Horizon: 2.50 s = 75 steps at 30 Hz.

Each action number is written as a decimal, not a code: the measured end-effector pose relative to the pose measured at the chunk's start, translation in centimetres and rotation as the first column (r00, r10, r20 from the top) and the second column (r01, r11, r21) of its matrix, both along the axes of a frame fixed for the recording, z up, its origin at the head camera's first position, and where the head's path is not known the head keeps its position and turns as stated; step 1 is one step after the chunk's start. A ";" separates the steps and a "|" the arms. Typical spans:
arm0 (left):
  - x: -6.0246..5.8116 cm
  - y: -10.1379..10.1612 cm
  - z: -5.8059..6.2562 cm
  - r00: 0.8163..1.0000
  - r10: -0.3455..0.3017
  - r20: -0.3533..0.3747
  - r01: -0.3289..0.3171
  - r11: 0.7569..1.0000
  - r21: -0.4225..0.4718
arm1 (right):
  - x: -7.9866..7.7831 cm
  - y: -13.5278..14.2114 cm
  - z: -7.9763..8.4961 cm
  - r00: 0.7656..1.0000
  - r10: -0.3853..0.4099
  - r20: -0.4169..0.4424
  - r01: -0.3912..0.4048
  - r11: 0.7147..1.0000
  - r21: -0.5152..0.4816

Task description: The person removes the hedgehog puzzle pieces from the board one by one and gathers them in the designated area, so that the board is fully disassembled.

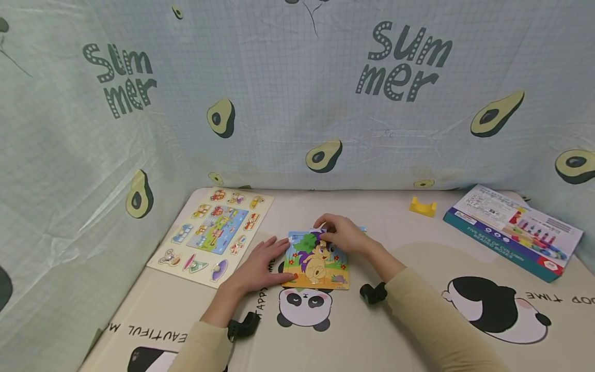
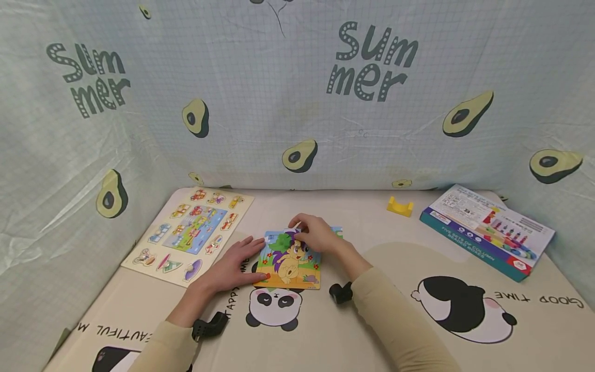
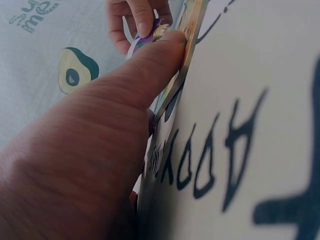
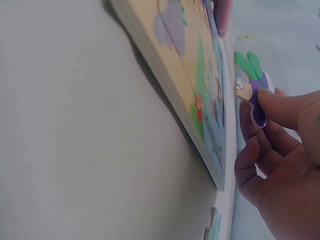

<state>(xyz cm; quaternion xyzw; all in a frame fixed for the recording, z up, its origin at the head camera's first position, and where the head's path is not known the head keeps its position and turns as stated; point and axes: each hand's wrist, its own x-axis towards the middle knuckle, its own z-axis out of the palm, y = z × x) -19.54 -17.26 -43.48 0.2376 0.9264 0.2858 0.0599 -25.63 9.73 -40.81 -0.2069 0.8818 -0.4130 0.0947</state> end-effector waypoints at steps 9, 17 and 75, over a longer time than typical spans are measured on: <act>-0.2 0.0 -0.1 1.000 -0.001 -0.005 0.001 1.000 -0.008 | -0.2 1.5 0.9 1.000 0.014 -0.009 -0.014 1.000 -0.009; -0.3 0.1 -0.2 1.000 -0.012 -0.009 0.012 1.000 0.005 | -0.3 3.8 0.9 0.998 0.046 -0.039 -0.045 0.999 0.015; 0.0 0.0 0.1 1.000 0.005 0.012 -0.005 1.000 -0.007 | -1.4 14.8 -0.5 0.999 -0.034 0.038 0.031 0.995 0.096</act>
